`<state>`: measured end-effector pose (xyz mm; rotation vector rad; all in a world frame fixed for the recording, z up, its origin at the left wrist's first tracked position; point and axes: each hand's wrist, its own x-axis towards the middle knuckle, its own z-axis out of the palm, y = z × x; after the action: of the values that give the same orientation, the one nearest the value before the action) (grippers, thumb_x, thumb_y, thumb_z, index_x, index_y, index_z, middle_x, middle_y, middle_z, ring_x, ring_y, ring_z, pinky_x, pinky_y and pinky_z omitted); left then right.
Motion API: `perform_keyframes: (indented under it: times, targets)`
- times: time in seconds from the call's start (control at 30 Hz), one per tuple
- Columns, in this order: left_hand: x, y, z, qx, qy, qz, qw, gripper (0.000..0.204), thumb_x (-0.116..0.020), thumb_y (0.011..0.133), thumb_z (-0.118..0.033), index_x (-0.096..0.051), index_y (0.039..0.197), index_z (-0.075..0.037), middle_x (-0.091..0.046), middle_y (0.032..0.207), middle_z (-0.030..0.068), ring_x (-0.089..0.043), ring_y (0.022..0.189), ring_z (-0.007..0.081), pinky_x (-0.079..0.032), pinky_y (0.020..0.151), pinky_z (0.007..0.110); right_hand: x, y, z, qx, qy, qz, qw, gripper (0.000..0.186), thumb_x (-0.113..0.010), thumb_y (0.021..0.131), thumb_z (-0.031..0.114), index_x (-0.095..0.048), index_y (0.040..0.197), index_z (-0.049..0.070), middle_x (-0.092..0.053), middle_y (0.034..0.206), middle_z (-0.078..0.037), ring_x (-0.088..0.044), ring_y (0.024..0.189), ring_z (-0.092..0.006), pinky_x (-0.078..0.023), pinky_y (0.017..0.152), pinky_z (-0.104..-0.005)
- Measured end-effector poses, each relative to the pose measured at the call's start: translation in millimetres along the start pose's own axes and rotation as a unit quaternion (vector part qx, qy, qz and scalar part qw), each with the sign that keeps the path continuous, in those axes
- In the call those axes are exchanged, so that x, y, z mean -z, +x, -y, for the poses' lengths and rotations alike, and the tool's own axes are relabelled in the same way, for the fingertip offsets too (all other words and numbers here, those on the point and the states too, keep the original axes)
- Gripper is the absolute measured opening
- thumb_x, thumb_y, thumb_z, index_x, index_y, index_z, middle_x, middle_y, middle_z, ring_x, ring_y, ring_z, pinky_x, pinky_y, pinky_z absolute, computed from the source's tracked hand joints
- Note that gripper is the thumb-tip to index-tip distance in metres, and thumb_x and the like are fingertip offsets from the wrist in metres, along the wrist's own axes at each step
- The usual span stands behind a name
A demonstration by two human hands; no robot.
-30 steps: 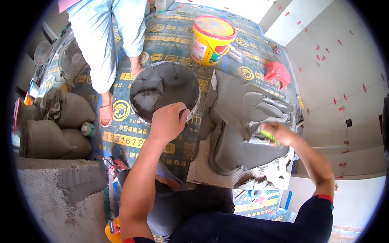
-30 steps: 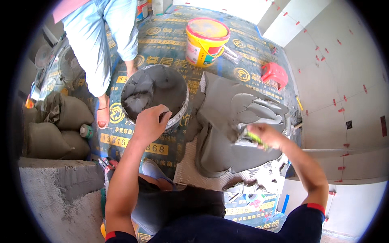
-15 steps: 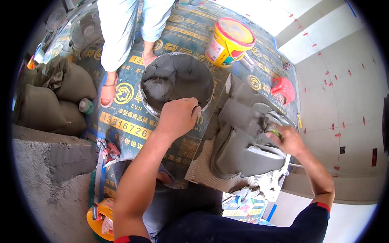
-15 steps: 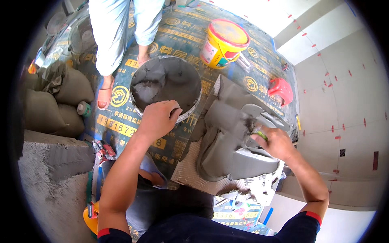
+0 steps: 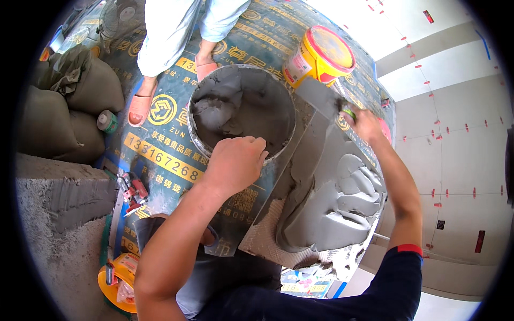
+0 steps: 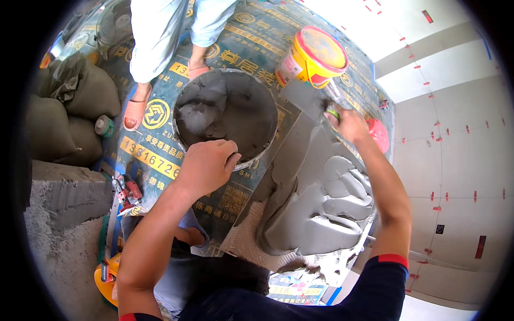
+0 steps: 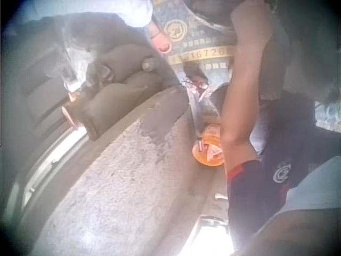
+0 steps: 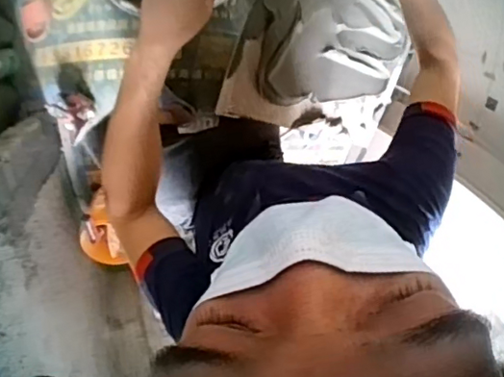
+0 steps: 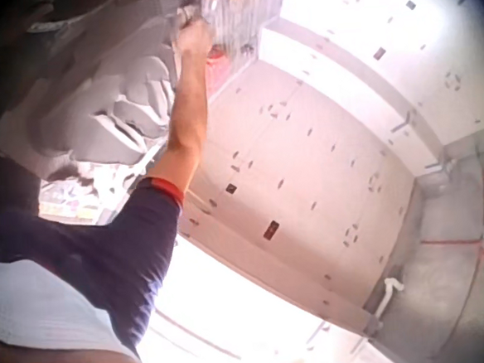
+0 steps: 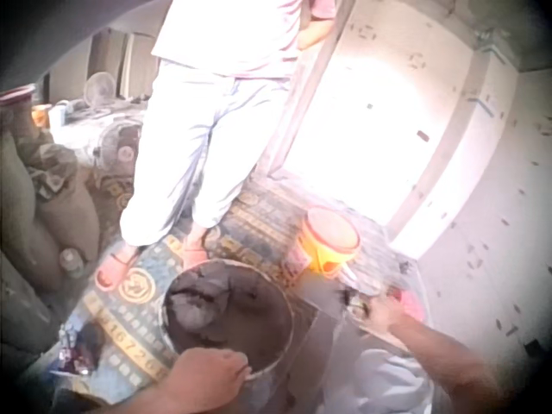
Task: The person applies mortar to the back of a large tile using a trowel, then lifts the tile and presses it into a corner of the wall.
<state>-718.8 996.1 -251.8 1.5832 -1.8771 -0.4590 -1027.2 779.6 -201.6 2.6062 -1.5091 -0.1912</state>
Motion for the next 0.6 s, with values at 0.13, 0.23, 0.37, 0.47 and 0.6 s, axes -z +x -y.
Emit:
perform_keyframes:
  times: [0.13,0.23,0.37,0.47,0.6]
  targets:
    - [4,1,2,0.012,0.010,0.006,1.000,0.014,-0.061,0.085,-0.019,-0.059,0.079,-0.006,-0.059,0.072,0.0113,-0.060,0.070,0.0330,-0.046,0.061,0.044,-11,19,-5,-0.071,0.034,-0.058,0.995,0.049,-0.052,0.090,0.048,-0.058,0.119,0.009,-0.065,0.087,-0.025,-0.062,0.088,-0.0423,-0.049,0.079,-0.0487]
    - [4,1,7,0.013,0.010,0.000,1.000,0.014,-0.061,0.085,-0.019,-0.059,0.080,-0.006,-0.059,0.073,0.0110,-0.060,0.070,0.0328,-0.047,0.062,0.043,-3,1,-11,-0.127,0.065,-0.053,0.988,0.051,-0.052,0.091,0.048,-0.057,0.122,0.008,-0.065,0.093,-0.026,-0.061,0.093,-0.0432,-0.048,0.083,-0.0481]
    - [1,5,5,0.011,0.001,0.004,1.000,0.013,-0.061,0.084,-0.018,-0.059,0.081,-0.006,-0.060,0.074,0.0109,-0.060,0.070,0.0332,-0.047,0.062,0.043,11,-47,5,-0.198,0.161,0.012,0.967,0.050,-0.053,0.091,0.045,-0.057,0.119,0.003,-0.063,0.098,-0.028,-0.058,0.098,-0.0446,-0.047,0.086,-0.0460]
    - [-3,10,-1,-0.008,-0.006,0.005,1.000,0.012,-0.062,0.084,-0.018,-0.059,0.081,-0.006,-0.060,0.074,0.0111,-0.060,0.071,0.0336,-0.047,0.061,0.043,-1,-62,16,-0.222,0.177,0.050,0.958,0.049,-0.053,0.091,0.043,-0.057,0.119,0.002,-0.063,0.098,-0.029,-0.058,0.098,-0.0445,-0.046,0.087,-0.0459]
    - [-5,15,-12,-0.029,-0.017,-0.002,0.999,0.012,-0.063,0.083,-0.017,-0.060,0.081,-0.006,-0.061,0.075,0.0118,-0.060,0.071,0.0345,-0.047,0.061,0.043,-38,-62,-30,-0.273,0.112,0.006,0.955,0.046,-0.055,0.090,0.040,-0.058,0.114,0.001,-0.062,0.095,-0.030,-0.058,0.098,-0.0452,-0.046,0.086,-0.0469]
